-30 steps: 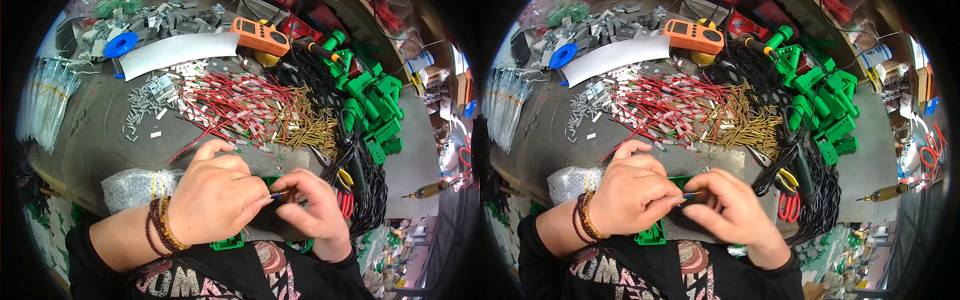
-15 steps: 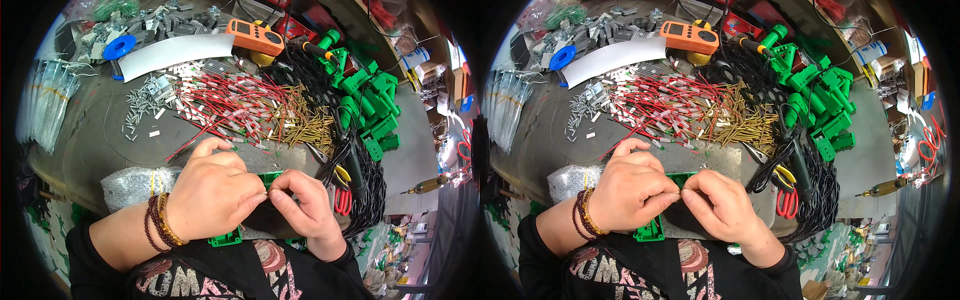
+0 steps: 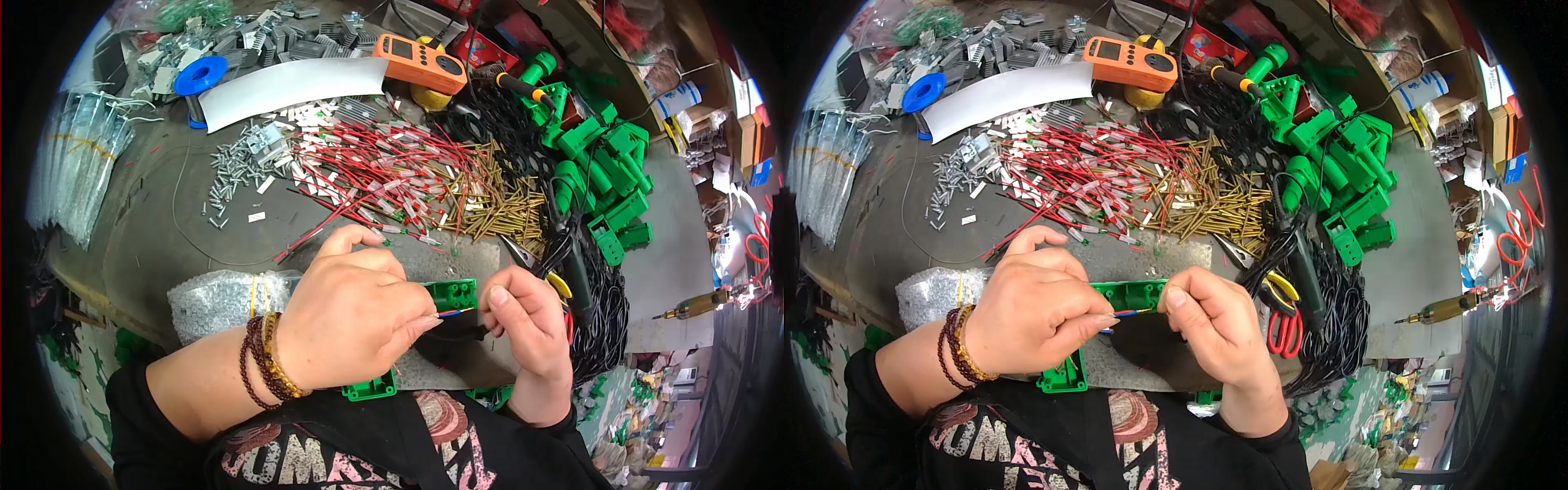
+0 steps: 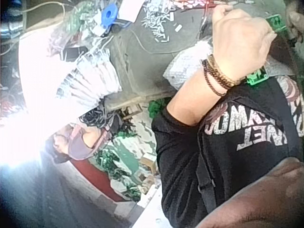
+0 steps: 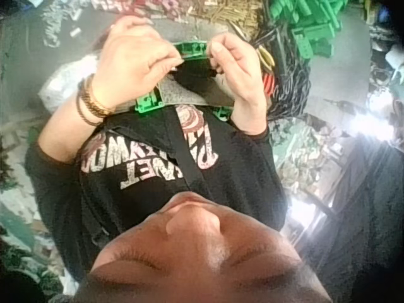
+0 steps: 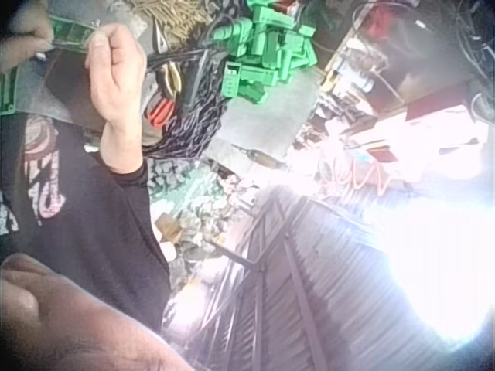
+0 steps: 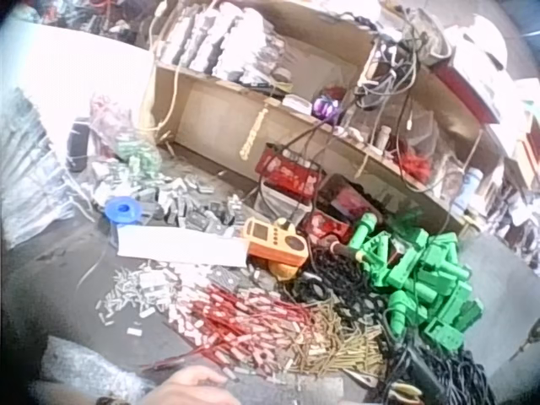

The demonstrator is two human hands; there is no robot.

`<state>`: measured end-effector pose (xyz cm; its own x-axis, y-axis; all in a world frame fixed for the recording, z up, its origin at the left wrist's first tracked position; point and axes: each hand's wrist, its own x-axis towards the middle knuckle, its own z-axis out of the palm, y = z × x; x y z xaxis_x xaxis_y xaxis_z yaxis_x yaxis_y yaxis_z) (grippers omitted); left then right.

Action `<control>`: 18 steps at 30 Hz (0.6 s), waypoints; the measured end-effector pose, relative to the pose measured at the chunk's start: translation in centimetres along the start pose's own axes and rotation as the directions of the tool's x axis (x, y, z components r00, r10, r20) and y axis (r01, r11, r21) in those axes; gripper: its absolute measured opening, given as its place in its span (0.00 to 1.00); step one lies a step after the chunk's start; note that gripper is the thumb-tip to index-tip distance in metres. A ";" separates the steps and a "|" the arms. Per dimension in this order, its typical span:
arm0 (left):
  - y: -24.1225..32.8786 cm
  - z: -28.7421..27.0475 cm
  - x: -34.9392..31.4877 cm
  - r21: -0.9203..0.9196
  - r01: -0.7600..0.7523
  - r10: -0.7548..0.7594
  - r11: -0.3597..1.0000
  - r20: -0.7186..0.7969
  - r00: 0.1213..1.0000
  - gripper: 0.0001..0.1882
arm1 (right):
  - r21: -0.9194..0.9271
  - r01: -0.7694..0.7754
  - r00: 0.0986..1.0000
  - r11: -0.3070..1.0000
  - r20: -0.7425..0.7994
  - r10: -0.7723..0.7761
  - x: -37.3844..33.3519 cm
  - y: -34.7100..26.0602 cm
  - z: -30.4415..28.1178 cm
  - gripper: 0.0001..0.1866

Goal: Assembling the internal components and housing of a green electronic hand-held device.

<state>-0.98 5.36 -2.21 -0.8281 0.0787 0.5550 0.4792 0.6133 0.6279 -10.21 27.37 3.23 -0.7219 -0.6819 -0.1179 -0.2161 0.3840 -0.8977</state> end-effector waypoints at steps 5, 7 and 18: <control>-0.1 -0.2 -0.1 0.011 0.017 -0.017 1.000 0.024 1.000 0.03 | -0.260 0.328 0.945 0.908 0.070 -0.321 1.0 0.4 1.9 0.06; -0.1 -0.7 -0.3 0.027 0.036 -0.038 0.999 0.053 0.998 0.04 | -0.296 0.302 0.952 0.906 0.048 -0.302 0.9 0.6 1.6 0.08; -0.4 -7.2 -5.4 0.377 0.068 -0.172 0.924 0.247 0.954 0.46 | -0.750 0.299 0.952 0.591 0.189 -0.241 -3.0 4.0 -2.6 0.20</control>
<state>5.45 -0.98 -1.54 -0.9439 0.1641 0.2866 0.2761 0.8683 0.4122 -10.63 32.63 1.07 -0.5106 -0.8595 0.0242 -0.8361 0.4898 -0.2472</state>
